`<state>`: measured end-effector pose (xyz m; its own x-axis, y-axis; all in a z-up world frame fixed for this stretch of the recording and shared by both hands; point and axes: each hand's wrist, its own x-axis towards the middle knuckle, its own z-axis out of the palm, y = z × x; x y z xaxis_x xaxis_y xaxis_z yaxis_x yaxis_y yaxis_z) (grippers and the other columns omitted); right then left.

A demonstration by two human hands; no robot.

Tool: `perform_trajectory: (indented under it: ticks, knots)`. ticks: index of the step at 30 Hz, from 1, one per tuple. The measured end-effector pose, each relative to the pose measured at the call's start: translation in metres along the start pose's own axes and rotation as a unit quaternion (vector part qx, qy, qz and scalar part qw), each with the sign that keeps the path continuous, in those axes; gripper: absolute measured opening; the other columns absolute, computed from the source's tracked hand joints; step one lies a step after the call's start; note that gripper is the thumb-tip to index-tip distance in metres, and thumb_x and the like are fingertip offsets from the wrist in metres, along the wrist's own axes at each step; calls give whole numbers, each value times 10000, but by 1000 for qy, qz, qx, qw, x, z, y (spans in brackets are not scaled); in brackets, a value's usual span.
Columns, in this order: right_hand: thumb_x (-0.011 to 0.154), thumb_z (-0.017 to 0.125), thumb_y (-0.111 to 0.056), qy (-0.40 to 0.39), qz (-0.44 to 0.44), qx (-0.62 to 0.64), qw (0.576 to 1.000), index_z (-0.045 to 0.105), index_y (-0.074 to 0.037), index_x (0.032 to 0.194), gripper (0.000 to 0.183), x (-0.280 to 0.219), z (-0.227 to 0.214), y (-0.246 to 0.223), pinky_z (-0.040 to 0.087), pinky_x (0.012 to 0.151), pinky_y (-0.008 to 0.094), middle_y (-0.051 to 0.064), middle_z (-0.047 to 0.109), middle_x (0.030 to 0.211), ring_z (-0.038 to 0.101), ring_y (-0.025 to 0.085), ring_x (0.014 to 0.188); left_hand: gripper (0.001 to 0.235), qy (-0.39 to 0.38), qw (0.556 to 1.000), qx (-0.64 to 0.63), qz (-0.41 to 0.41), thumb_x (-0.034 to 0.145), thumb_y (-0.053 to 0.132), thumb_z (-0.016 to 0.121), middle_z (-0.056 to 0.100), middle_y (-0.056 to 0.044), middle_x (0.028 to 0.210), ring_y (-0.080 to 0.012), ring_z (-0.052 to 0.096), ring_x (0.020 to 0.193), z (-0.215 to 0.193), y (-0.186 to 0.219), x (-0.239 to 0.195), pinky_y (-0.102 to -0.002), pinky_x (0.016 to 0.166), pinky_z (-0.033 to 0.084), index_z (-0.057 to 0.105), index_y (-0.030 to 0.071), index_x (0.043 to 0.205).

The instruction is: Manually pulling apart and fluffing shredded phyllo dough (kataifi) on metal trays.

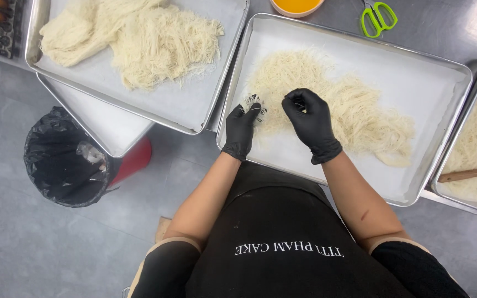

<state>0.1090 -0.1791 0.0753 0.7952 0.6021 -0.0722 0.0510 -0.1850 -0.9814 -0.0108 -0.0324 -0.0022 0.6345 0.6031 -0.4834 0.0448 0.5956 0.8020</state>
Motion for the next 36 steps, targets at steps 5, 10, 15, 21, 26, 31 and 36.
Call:
perform_trajectory:
  ticks: [5, 10, 15, 21, 26, 31, 36]
  knots:
    - [918, 769, -139, -8, -6, -96, 995, 724, -25, 1135, 250, 3, 22, 8, 552, 737, 281, 80, 737, 982, 687, 132, 838, 260, -35, 998, -16, -43, 981, 92, 692, 751, -89, 1040, -124, 693, 870, 12, 6, -6, -263, 755, 549, 701, -55, 1195]
    - [882, 807, -131, 23, -58, -168, 984, 755, -18, 1058, 215, -3, 28, 15, 552, 730, 311, 110, 743, 949, 700, 185, 833, 232, -51, 998, 6, -44, 974, 101, 702, 761, -92, 1026, -120, 708, 864, 12, 9, -12, -262, 750, 553, 723, -38, 1158]
    - [946, 776, -119, 63, -65, -112, 990, 751, -15, 1025, 133, -8, 22, 6, 549, 769, 307, 103, 746, 962, 689, 181, 845, 241, -5, 999, -10, -30, 935, 92, 737, 764, -104, 1011, -131, 707, 834, 5, 5, -8, -270, 727, 554, 737, -29, 1144]
    - [954, 738, -163, 7, -17, -102, 995, 778, -28, 1034, 161, -6, 25, 9, 544, 745, 275, 89, 758, 969, 701, 142, 854, 229, -57, 997, -33, -41, 942, 105, 736, 762, -97, 1015, -125, 713, 850, 14, 9, -22, -258, 749, 561, 730, -36, 1123]
    - [953, 728, -174, -26, 55, -51, 997, 756, -16, 981, 163, -4, 26, 24, 528, 720, 255, 60, 734, 884, 655, 103, 787, 211, -87, 993, 75, -20, 944, 117, 745, 765, -81, 956, -103, 690, 807, 14, 21, -31, -247, 717, 538, 753, -42, 1081]
    - [994, 689, -143, -36, 55, -18, 998, 702, -4, 958, 144, -10, 20, 26, 484, 693, 253, 28, 663, 837, 579, 80, 750, 196, -98, 985, 136, -31, 949, 130, 750, 765, -76, 900, -95, 676, 767, 22, 30, -32, -241, 684, 520, 764, -43, 1040]
    - [1043, 662, -119, 30, 10, 18, 999, 674, -19, 1055, 101, -11, 5, 10, 469, 710, 224, -24, 615, 864, 538, 51, 782, 189, -64, 994, 8, -93, 938, 135, 728, 748, -80, 865, -134, 672, 712, 9, 5, -11, -272, 640, 522, 718, -38, 1016]
